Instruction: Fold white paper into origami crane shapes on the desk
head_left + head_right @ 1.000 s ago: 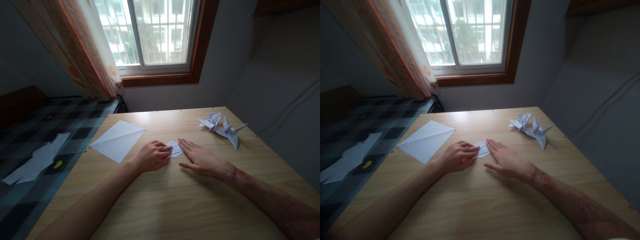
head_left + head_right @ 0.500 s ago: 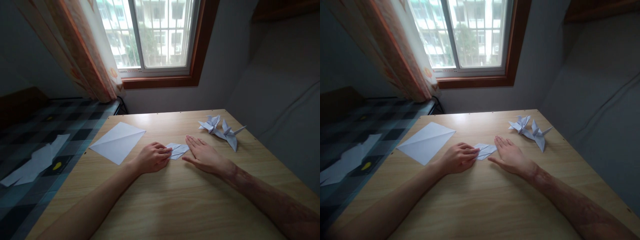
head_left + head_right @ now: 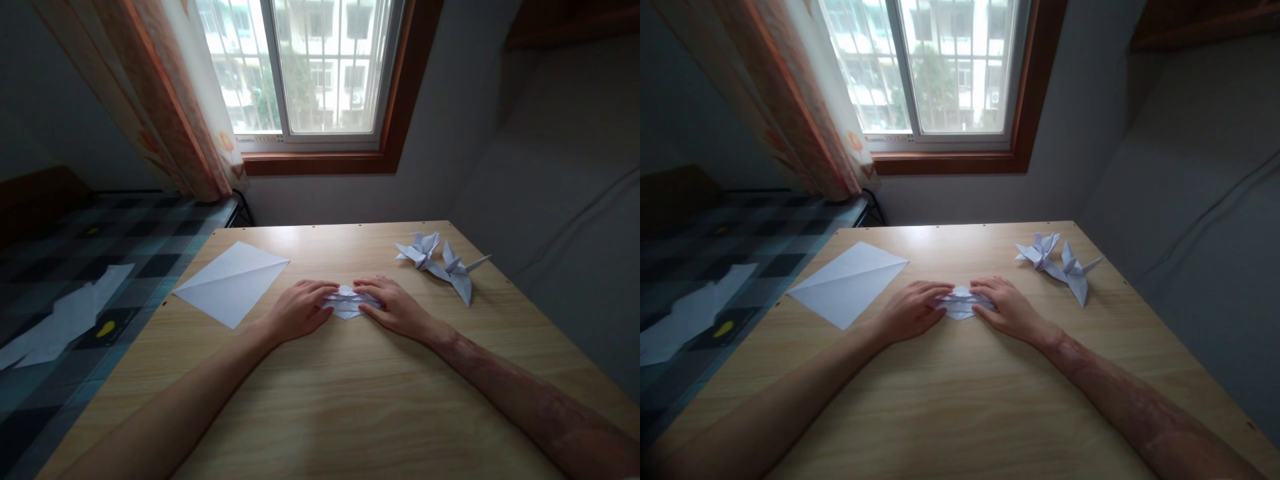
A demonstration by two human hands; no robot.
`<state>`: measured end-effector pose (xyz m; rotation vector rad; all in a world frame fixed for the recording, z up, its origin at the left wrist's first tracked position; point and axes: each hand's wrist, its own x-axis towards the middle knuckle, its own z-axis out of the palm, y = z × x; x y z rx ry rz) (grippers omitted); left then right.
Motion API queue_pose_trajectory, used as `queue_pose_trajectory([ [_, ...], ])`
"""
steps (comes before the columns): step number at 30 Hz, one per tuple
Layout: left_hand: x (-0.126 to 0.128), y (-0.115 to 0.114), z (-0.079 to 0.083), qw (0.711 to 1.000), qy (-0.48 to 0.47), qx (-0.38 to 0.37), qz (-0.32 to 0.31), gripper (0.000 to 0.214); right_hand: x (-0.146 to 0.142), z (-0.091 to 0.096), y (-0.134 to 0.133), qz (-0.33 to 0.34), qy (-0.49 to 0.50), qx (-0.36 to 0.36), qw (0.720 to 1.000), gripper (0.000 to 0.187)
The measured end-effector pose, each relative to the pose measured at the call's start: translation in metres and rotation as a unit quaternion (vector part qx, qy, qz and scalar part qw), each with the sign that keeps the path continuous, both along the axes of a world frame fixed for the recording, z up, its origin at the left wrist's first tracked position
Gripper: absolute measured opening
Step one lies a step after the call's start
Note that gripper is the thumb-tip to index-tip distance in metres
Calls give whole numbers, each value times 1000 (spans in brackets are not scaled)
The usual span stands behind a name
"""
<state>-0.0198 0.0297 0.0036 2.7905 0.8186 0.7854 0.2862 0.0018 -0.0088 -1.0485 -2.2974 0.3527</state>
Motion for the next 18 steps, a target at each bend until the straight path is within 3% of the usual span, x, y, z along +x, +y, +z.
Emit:
queue_pose_trajectory([
  [3, 1, -2, 3, 999, 11, -14, 51, 38, 0, 1, -1, 2, 8, -4, 1000, 35],
  [6, 1, -1, 6, 999, 23, -29, 20, 22, -1, 4, -3, 13, 3, -7, 1000, 30],
  [10, 2, 0, 7, 999, 18, -46, -19, 19, -6, 7, -6, 23, 11, -6, 1000, 28],
  [18, 4, 0, 8, 997, 13, -77, 7, 22, -12, 2, -9, 28, 14, -10, 999, 18],
])
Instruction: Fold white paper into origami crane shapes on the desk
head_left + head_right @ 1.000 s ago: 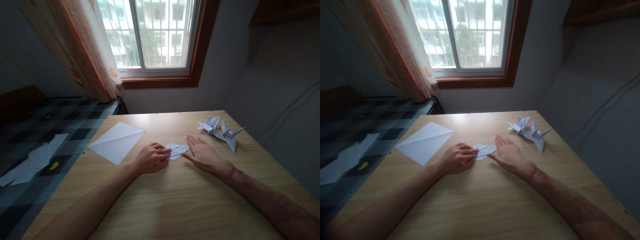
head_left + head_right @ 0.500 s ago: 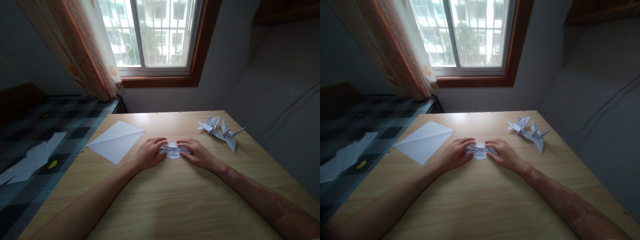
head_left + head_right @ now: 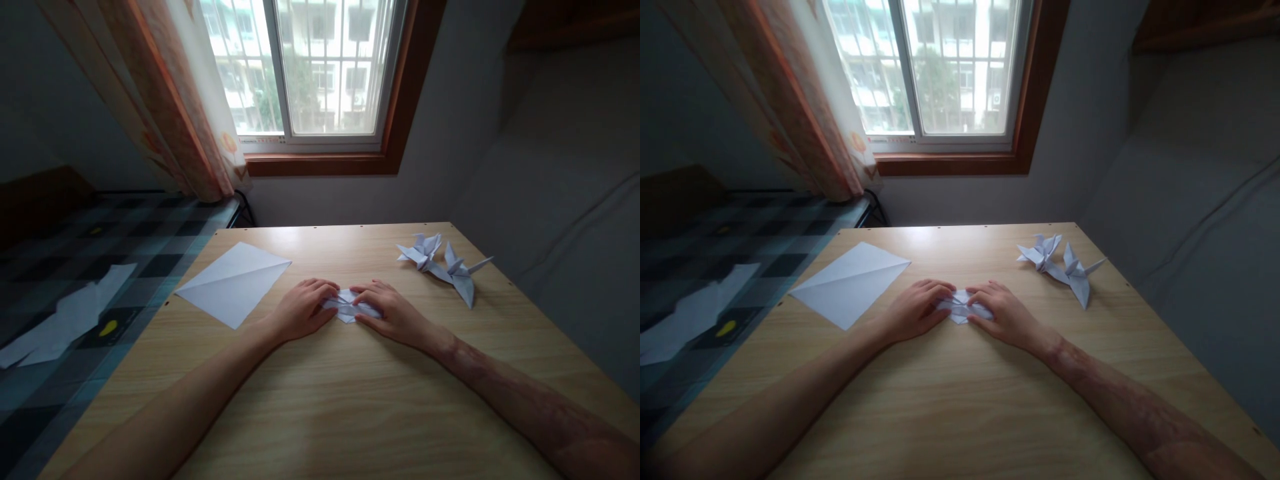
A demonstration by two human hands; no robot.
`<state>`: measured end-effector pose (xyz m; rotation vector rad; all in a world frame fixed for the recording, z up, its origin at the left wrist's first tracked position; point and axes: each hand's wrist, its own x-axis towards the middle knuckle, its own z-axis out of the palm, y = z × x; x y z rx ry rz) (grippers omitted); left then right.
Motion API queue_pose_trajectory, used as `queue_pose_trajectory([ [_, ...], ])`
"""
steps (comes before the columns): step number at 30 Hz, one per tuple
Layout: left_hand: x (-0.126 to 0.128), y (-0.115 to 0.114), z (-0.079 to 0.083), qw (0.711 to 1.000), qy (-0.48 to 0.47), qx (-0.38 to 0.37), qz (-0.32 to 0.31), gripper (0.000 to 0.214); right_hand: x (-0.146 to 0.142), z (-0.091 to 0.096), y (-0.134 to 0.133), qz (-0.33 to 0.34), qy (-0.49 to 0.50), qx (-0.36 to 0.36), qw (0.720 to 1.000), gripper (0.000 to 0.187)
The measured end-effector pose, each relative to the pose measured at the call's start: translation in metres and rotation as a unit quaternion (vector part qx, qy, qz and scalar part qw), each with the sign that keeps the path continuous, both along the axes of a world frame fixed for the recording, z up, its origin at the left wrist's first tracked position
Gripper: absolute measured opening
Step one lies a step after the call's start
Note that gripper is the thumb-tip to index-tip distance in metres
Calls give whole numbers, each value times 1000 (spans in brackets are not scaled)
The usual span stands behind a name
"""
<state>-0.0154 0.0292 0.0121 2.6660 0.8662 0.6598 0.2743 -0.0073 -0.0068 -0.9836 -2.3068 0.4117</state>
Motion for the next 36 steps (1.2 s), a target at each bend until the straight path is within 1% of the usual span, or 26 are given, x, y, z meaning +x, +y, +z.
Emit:
queue_pose_trajectory([
  [3, 6, -3, 0, 998, -17, -14, 55, 27, -1, 2, 0, 8, 4, 4, 1000, 15],
  [6, 14, -7, -1, 997, -37, -18, 65, 22, -3, 4, -1, 7, 12, 9, 1000, 11],
  [9, 20, -8, -3, 996, -59, -34, 64, 21, -5, 4, -1, -7, 29, 5, 1000, 11],
  [13, 20, -6, -7, 995, -65, -49, 55, 23, -6, 2, -2, -28, 40, 9, 999, 27],
  [14, 20, -5, -8, 995, -64, -48, 51, 23, -7, 2, -3, -29, 34, 12, 999, 28],
  [15, 20, -5, -8, 996, -63, -46, 47, 22, -7, 2, -3, -29, 25, 18, 999, 27],
  [18, 19, -5, -10, 997, -59, -35, 33, 16, -7, 2, -4, -19, -3, 38, 999, 13],
  [20, 20, -6, -9, 998, -54, -27, 28, 13, -7, 3, -4, -15, -14, 45, 999, 9],
  [25, 20, -8, -4, 998, -46, -26, 21, 19, -5, 3, -3, -5, -35, 50, 998, 9],
  [29, 19, -9, 0, 998, -46, -28, 14, 22, -5, 1, -2, 4, -27, 53, 998, 7],
  [36, 21, -7, -3, 998, -51, -41, -7, 17, -7, 1, 0, 15, 14, 42, 999, 10],
])
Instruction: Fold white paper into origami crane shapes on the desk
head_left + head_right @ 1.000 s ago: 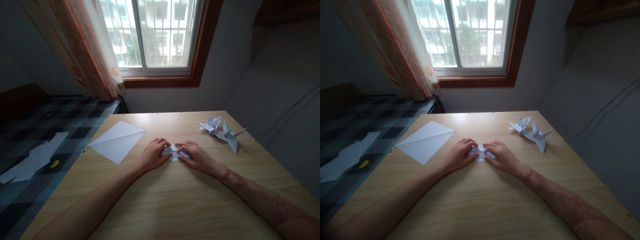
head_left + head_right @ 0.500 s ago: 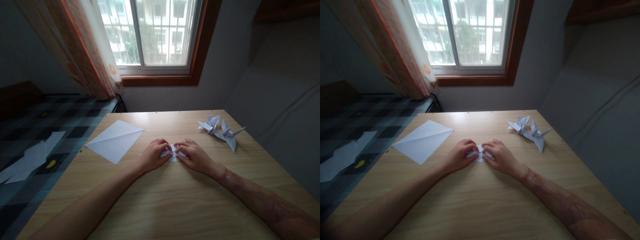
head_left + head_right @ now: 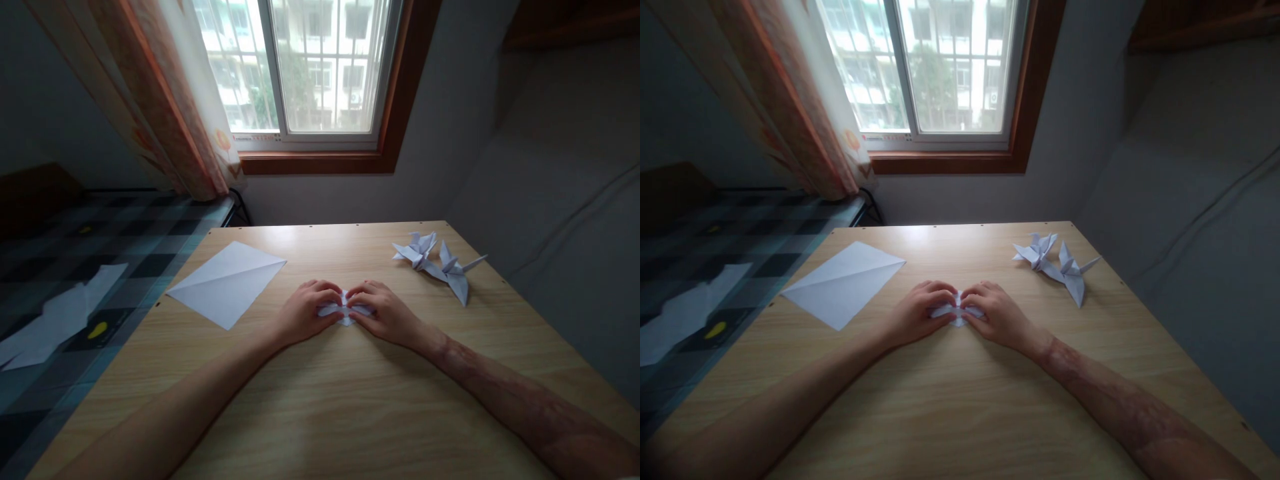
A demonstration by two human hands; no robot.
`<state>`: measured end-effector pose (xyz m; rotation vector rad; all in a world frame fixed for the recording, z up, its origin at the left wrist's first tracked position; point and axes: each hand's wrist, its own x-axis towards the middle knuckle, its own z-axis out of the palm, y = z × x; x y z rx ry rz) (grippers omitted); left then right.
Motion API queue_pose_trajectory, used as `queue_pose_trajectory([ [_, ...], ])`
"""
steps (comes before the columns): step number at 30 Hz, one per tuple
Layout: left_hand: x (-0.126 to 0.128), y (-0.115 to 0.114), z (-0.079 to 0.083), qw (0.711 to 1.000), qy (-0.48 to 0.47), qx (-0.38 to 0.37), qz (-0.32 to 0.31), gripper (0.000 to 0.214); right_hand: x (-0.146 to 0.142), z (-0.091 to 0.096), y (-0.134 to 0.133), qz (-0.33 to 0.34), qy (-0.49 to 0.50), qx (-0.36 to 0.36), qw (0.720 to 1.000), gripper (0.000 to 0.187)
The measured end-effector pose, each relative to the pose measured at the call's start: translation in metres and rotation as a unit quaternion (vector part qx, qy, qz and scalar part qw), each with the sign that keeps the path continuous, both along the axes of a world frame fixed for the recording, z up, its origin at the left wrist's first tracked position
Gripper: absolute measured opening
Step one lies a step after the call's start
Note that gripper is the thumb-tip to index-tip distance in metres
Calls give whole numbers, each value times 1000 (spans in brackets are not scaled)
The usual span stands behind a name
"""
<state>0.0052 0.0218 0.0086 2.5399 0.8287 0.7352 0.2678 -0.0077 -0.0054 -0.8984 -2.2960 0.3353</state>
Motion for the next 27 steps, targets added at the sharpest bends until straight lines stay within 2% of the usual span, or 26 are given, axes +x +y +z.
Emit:
queue_pose_trajectory([
  [12, 1, 4, -4, 999, -23, -7, -30, 15, 0, 3, 5, -33, 66, -92, 993, 6],
  [20, 2, 3, -3, 998, -40, -35, -15, 23, -2, 0, 7, -49, 62, -82, 993, 8],
  [27, 7, -1, -3, 998, -54, -42, 6, 18, -2, -2, 7, -51, 71, -82, 993, 10],
])
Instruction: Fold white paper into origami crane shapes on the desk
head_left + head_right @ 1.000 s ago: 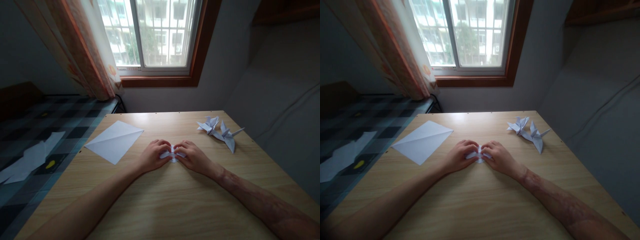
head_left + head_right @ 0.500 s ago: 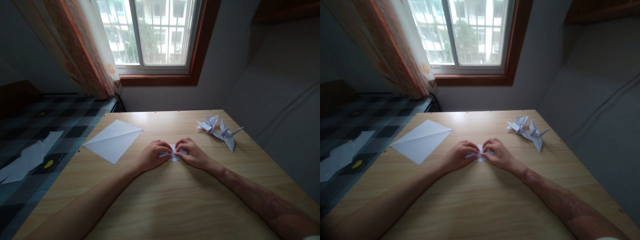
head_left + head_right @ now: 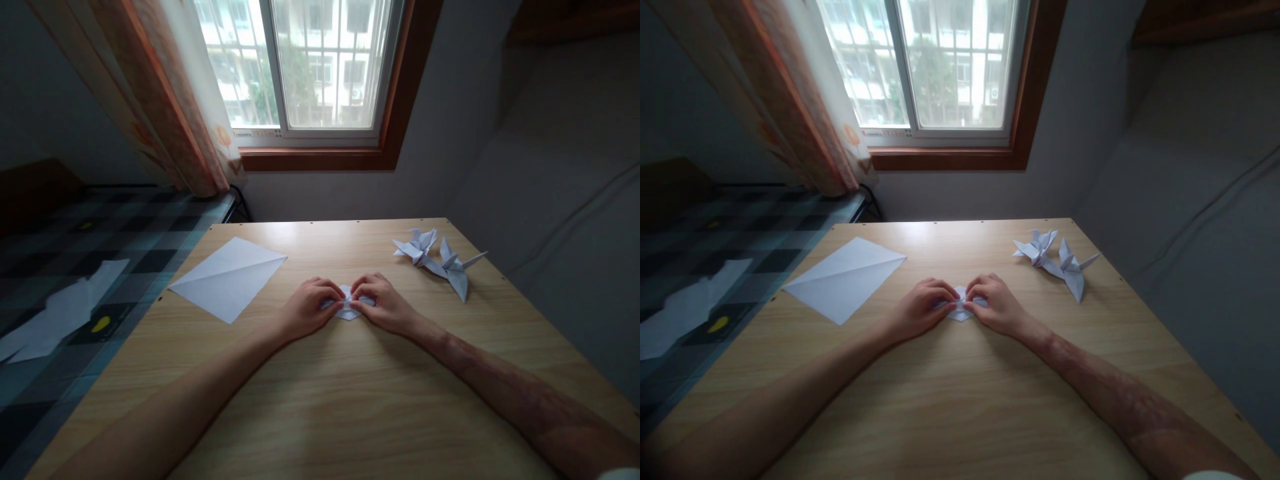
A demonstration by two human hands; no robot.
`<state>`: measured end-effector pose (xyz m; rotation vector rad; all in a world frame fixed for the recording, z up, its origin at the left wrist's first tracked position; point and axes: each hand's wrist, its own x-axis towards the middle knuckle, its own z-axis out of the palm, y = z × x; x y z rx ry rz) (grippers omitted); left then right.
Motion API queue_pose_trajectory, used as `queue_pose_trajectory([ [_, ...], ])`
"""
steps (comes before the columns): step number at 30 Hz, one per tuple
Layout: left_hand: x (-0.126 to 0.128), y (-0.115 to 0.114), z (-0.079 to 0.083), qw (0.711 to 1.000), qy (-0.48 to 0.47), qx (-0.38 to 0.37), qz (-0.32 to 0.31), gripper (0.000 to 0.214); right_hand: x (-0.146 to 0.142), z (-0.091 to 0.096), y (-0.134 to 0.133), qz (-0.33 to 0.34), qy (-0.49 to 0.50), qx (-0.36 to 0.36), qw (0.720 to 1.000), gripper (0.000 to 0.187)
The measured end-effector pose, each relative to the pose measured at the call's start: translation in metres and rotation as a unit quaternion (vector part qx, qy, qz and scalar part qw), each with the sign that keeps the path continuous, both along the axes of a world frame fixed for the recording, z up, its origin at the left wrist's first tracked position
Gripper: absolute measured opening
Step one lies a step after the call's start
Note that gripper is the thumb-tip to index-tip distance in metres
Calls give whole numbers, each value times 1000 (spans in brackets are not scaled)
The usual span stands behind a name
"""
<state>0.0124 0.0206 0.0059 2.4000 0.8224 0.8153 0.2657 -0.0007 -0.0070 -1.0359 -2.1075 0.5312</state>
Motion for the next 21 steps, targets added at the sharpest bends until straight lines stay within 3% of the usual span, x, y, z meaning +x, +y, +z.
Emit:
queue_pose_trajectory([
  [12, 2, -1, -3, 999, 18, 36, 10, 5, -1, 1, 0, 3, 0, 10, 1000, 12],
  [16, 2, -1, -2, 998, 28, 32, 39, 4, 0, 0, 0, -6, 9, 13, 1000, 9],
  [21, 0, -1, -4, 996, 56, 50, 45, 6, 1, -3, 0, -7, -18, 36, 999, 22],
])
